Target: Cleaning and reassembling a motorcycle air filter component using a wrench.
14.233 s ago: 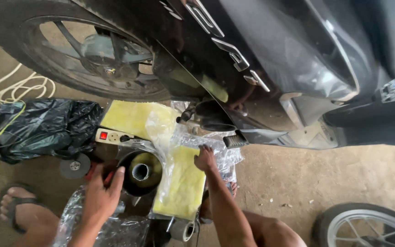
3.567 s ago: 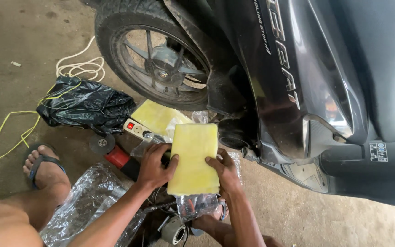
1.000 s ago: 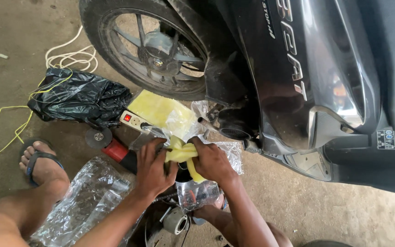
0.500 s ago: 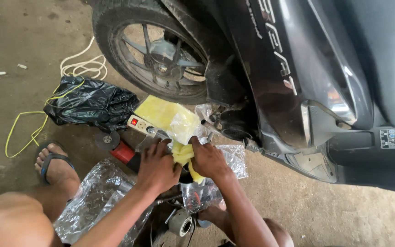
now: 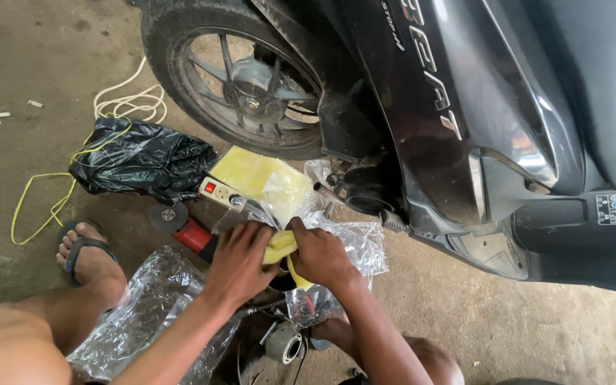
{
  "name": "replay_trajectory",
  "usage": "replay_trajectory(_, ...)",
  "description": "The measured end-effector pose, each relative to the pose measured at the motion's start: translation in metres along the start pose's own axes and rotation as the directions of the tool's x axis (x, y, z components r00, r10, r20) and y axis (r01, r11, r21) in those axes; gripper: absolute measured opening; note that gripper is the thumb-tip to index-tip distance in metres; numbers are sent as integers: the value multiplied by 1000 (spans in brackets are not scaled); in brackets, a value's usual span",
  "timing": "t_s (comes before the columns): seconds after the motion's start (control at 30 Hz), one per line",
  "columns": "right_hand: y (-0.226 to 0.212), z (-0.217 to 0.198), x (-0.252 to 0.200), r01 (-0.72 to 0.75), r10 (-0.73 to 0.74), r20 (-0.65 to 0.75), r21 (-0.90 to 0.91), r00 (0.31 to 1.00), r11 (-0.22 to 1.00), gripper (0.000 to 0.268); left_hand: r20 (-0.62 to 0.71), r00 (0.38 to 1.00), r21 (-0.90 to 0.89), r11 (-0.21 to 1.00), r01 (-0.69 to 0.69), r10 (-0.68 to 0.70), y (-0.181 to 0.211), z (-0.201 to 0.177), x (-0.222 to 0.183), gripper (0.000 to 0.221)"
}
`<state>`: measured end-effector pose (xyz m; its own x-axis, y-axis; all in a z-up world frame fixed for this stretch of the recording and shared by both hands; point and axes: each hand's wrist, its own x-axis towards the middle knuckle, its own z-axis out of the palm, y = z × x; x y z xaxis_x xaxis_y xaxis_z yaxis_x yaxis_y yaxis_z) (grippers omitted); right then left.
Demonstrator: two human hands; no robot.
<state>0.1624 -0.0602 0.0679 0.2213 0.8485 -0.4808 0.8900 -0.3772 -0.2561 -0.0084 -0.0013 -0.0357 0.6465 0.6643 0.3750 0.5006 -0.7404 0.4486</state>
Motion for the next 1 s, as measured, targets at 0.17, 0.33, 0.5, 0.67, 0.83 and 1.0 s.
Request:
replay_trajectory(0.17,-10,-11,-21,0,1,-30,28,1000,1000,47,122,984,-72,987,141,-131,-4,-5,5,50)
replay_trajectory(0.33,-16,-21,-55,-41,34,-162,-39,986,998,60,38,991,-100,986,132,-128,8,-22,16,44)
replay_trajectory(0.5,-12,-4,-65,-42,77,-238,151,968,988,72,52,992,52,992,111,-113,17,-35,21,48)
replay_trajectory(0.67,-7,30,-46,61,82,-472,281,878,958,49,126,987,71,993,94,-103,15,-34,25,52)
replay_trajectory(0.83,-11,36,-39,144,63,-597,291,799,946,28,138,986,53,995,86,-93,5,-33,28,59)
replay_trajectory(1.0,-15,45,-39,70,18,-479,165,878,984,30,86,995,8,999,48,-48,15,-47,26,41)
